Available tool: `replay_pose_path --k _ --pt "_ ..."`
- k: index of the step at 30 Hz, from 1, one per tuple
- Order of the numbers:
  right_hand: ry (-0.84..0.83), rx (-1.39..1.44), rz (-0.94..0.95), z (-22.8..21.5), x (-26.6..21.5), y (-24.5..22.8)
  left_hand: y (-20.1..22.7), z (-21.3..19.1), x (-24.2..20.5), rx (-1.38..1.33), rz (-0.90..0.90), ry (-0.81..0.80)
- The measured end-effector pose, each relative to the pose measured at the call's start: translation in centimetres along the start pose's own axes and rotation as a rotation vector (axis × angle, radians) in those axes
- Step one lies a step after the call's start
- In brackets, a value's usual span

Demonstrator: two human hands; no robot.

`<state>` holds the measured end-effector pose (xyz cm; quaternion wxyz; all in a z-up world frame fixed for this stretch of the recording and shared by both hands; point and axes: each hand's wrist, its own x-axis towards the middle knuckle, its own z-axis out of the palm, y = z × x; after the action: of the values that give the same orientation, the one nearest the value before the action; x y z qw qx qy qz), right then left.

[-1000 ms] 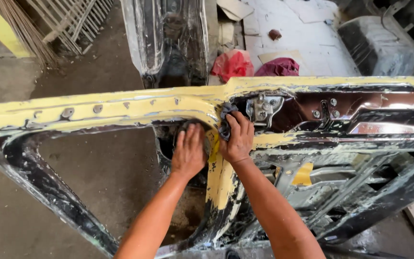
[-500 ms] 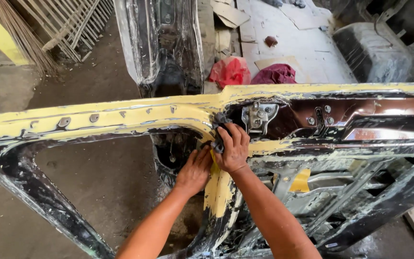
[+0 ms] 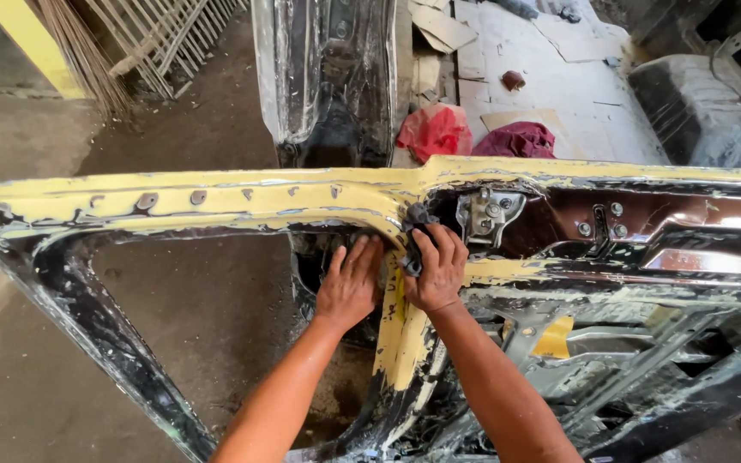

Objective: The person scrubs a large, yellow-painted metal car frame with a dark cloth, focusing on the edges and crevices. They periodically dip the cloth into a green bucket of water to rinse it before continuing to wipe the surface of the frame.

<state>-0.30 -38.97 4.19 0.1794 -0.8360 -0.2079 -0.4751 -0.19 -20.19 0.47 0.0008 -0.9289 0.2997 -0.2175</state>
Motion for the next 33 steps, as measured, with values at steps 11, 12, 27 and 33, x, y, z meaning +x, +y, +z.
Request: replay_pose_path --k 11,12,27,33 --pt "-0.010 -0.005 0.006 -0.1 0.3 -0.2 0.1 1.0 0.2 -0.115 0.021 -0.063" --pt "-0.008 0.018 0.010 -0.1 0.7 -0.2 -0.6 -0.3 1.1 -0.141 -0.095 -0.048" --pt "-0.023 -0.006 0.018 -0.2 0.5 -0.2 1.6 1.8 -0.3 -0.131 -0.082 -0.035" --pt "-0.024 -0.029 0.024 0.1 0.0 -0.1 1.1 8.2 -3.2 0.131 0.254 -0.032"
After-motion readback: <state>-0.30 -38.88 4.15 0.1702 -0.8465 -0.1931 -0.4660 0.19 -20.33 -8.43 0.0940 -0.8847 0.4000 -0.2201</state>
